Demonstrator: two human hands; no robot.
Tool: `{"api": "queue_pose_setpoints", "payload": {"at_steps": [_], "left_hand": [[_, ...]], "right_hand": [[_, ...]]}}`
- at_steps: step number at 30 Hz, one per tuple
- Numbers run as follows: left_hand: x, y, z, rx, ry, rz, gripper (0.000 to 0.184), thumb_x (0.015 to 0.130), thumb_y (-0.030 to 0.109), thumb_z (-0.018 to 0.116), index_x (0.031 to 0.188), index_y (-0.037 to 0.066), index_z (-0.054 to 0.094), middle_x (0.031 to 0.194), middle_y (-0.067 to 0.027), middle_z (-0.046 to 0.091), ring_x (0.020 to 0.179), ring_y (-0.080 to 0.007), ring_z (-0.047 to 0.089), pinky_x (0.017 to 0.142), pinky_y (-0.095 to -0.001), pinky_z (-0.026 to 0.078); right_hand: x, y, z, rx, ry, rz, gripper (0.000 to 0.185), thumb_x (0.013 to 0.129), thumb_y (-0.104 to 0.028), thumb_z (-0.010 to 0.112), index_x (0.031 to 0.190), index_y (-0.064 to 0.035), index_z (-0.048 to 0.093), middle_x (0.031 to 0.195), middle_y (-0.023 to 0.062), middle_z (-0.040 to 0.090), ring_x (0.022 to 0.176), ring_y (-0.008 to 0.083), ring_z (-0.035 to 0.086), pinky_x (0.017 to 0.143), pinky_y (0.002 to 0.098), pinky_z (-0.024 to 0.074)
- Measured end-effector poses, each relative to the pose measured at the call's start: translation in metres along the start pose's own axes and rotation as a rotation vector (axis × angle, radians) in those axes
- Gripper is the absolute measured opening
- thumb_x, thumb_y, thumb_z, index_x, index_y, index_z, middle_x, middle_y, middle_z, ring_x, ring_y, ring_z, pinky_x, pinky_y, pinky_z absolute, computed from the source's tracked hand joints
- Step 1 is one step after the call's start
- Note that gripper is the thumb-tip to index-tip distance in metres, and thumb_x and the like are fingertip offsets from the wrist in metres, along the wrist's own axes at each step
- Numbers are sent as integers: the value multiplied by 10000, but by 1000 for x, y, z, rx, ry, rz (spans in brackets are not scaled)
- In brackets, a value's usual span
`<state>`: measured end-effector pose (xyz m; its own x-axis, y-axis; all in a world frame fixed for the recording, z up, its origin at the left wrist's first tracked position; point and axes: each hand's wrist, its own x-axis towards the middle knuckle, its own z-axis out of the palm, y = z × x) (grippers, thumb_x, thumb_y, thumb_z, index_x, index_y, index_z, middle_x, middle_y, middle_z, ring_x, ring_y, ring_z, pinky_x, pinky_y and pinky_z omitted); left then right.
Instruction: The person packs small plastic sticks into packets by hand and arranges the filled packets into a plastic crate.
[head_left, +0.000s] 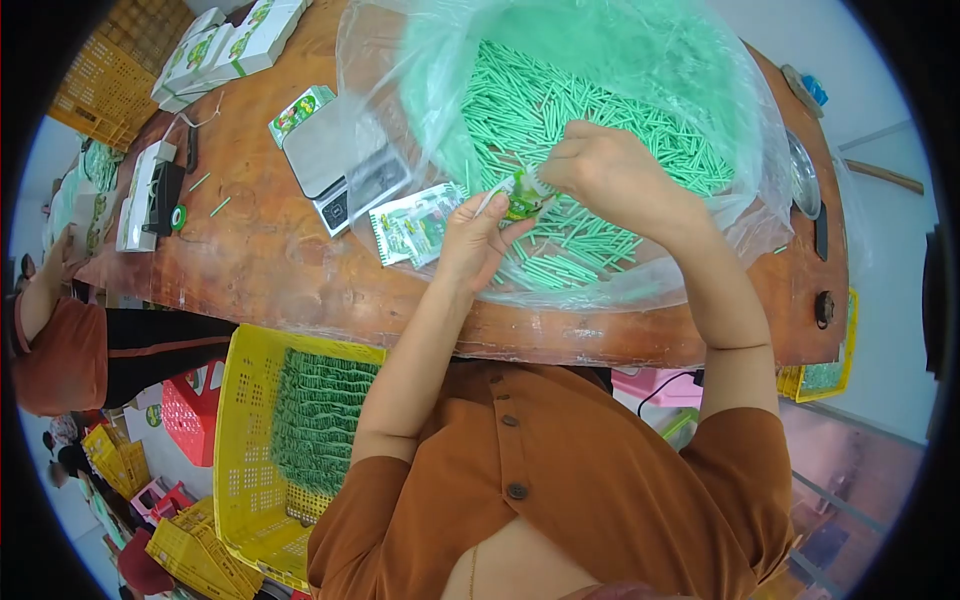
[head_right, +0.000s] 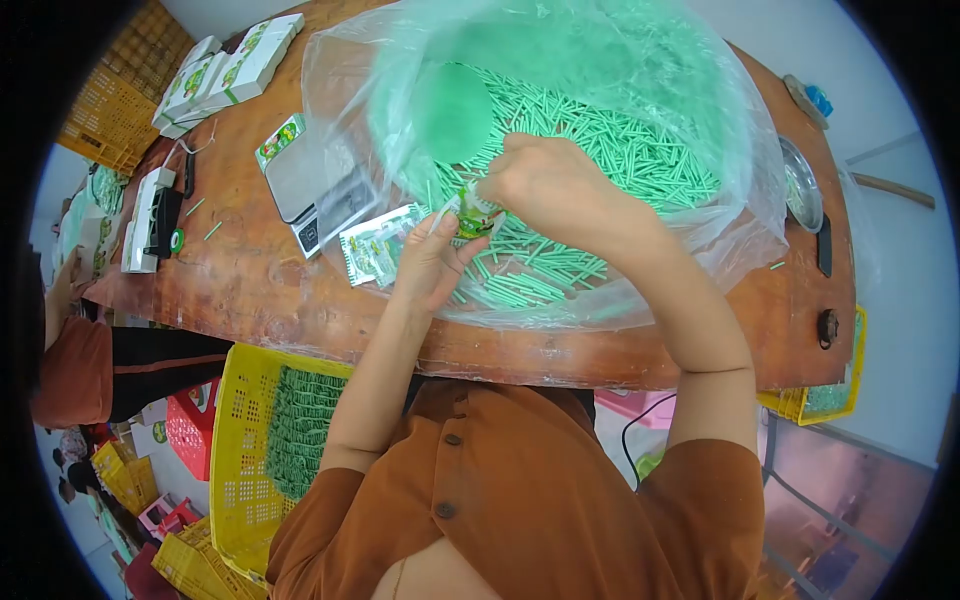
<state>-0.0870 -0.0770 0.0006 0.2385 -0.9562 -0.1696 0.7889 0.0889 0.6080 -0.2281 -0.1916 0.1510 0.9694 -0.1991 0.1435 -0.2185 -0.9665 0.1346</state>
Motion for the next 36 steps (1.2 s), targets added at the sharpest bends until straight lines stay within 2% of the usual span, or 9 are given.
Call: {"api": "queue_pose_setpoints", "payload": {"at_steps": [7,9,12,16,18,19,25,29,36], "left_hand": [[-1,13,17,-227,-149,-45,354,893,222,520,1205,63,466,1182,-79,527,1058,-229,535,799,-373,526],[1,13,20,-246,-159,-25,343,886,217,534,1185,56,488,1166,-82,539,1060,-241,537,798,-379,524],[-2,16,20,-235,-95,38,356,886,219,535,1193,49,479,1175,-86,529,1073,-245,528,831,-376,509],[-4,16,17,-231,-94,48,352,887,213,533,1191,43,476,1173,-91,528,1076,-244,525,847,-377,501],[-6,14,15,-235,-101,40,352,887,211,533,1190,43,473,1174,-92,525,1074,-243,526,848,-382,501],[-8,15,12,-283,-112,33,350,888,210,531,1189,42,469,1175,-93,525,1074,-242,526,845,-389,504],[-5,21,-9,-323,-132,-17,382,906,192,494,1245,39,406,1200,-114,509,1087,-261,519,830,-359,517],[-12,20,-6,-118,-6,11,350,893,165,516,1209,28,454,1167,-103,531,1055,-231,541,817,-341,522],[-8,18,5,-8,29,9,264,865,133,562,1098,9,540,1082,-99,577,995,-213,570,806,-348,522]], "right_hand": [[11,-5,8,439,522,30,175,711,3,642,875,-56,662,849,50,647,712,185,597,672,263,480],[13,-11,15,1023,835,409,152,717,-42,675,867,-59,665,772,43,633,706,126,567,667,222,449],[19,-19,38,1163,944,516,115,755,-64,669,865,-36,659,786,43,638,722,94,567,669,207,439],[20,-26,48,1138,758,522,116,768,-77,648,879,-48,661,862,50,635,759,124,563,718,241,444],[17,-20,49,686,523,156,123,802,-78,605,908,-52,662,1034,63,601,896,172,540,815,280,423],[12,-19,43,989,437,279,151,780,-110,614,918,-88,668,1043,58,580,969,203,492,849,304,397],[-38,30,122,504,30,345,158,698,-78,667,856,-86,660,866,71,556,877,239,510,779,332,414],[-32,30,103,405,315,228,122,658,-59,684,773,-82,648,787,54,556,768,253,526,709,344,426],[5,5,17,172,323,18,105,666,-15,644,755,-69,635,769,45,571,757,243,542,704,349,426]]}}
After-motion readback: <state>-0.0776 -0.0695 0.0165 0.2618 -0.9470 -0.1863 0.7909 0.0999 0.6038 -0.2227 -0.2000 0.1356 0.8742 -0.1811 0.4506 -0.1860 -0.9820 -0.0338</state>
